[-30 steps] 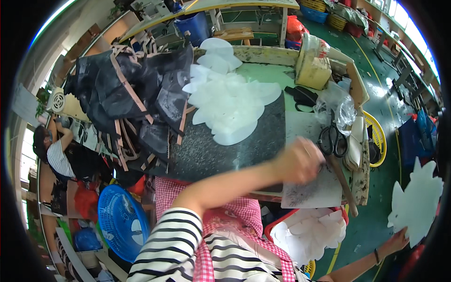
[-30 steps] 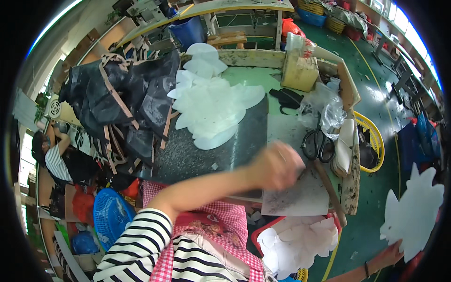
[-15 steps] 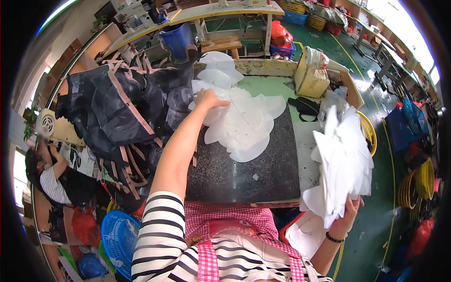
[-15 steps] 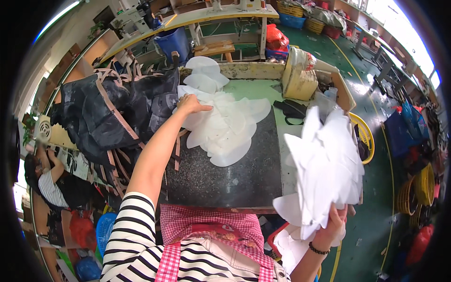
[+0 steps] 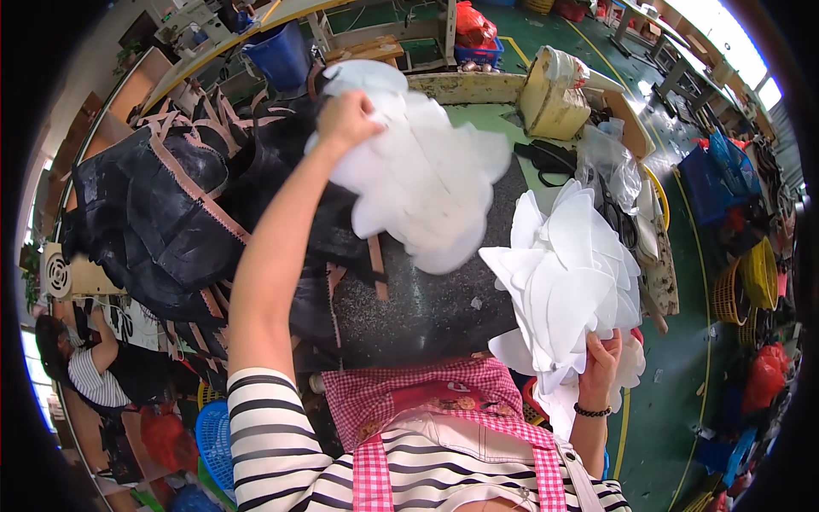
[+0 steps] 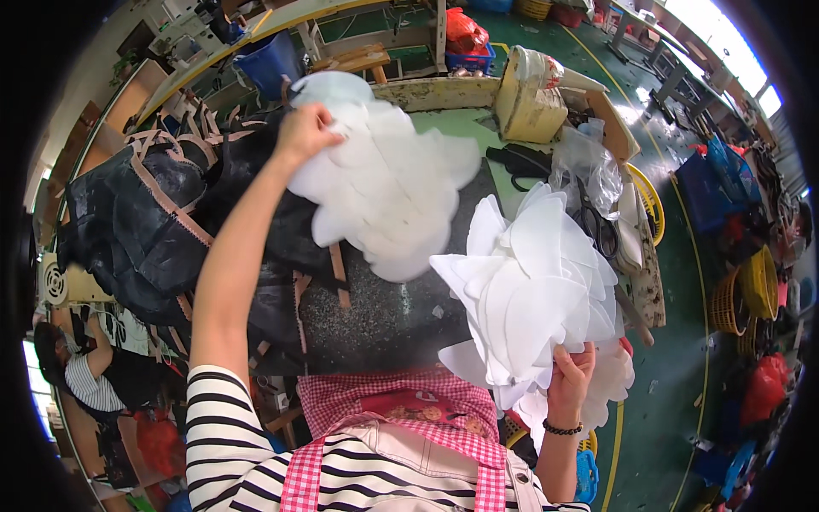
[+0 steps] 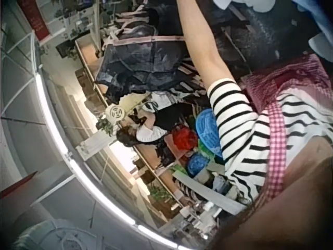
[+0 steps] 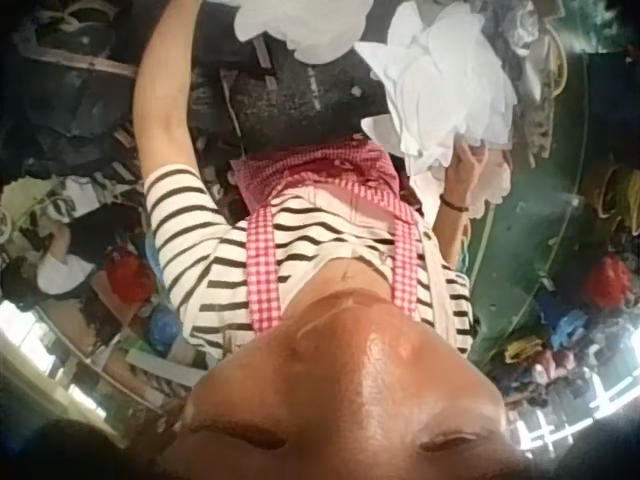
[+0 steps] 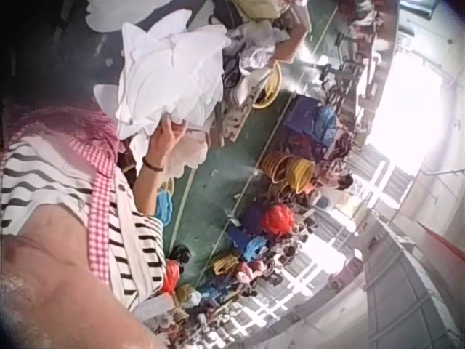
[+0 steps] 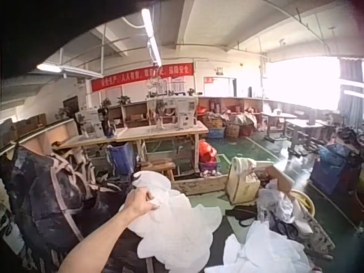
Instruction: The person assembles footwear components by hand in a factory setting. They pick up white insoles and black shoe uppers, insert the insoles into the uppers, and place the assembled units into a blue basket. The process involves repetitive handling of materials from various bins and a work table.
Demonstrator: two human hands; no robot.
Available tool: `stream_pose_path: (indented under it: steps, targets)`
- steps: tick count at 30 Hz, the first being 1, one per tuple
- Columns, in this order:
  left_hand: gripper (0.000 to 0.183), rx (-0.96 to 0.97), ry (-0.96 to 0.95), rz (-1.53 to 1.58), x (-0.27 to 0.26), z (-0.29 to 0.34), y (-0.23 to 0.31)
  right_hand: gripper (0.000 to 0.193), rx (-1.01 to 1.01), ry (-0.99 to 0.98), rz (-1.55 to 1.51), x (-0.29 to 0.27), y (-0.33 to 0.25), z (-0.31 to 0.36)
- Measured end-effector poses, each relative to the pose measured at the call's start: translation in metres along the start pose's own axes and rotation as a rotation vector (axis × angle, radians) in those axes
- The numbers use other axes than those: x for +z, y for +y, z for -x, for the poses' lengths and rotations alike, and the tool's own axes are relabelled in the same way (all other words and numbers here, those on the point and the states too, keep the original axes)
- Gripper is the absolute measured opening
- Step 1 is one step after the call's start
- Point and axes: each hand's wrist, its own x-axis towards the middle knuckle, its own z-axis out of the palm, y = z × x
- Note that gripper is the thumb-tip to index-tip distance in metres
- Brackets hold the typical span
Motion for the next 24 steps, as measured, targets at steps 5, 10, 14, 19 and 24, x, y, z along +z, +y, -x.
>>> stream_pose_path:
  steps: [5, 10, 14, 19, 24]
  targets:
    - [0.027, -0.046, 0.149, -0.237, -0.036, -0.02, -0.053, 0.051, 0.042, -0.069, -0.007, 0.015, 0.019, 0.001]
    - [0.012, -0.089, 0.208, -0.281, 0.001, 0.011, -0.082, 0.052, -0.235, 0.034, 0.782, 0.053, 0.015, -0.033]
    - [0.021, 0.29, 0.403, -0.374, 0.013, 0.058, -0.04, 0.042, -0.771, -0.006, 1.315, 0.13, -0.02, -0.055]
    - [0.049, 0.195, 0.019, -0.271, 0.032, 0.172, 0.062, 0.023, -0.476, -0.724, 1.084, 0.24, 0.062, -0.153]
    - [0.062, -0.296, 0.352, -0.29, 0.011, 0.186, 0.005, 0.015, -0.465, -0.659, 1.297, 0.3, 0.12, -0.189]
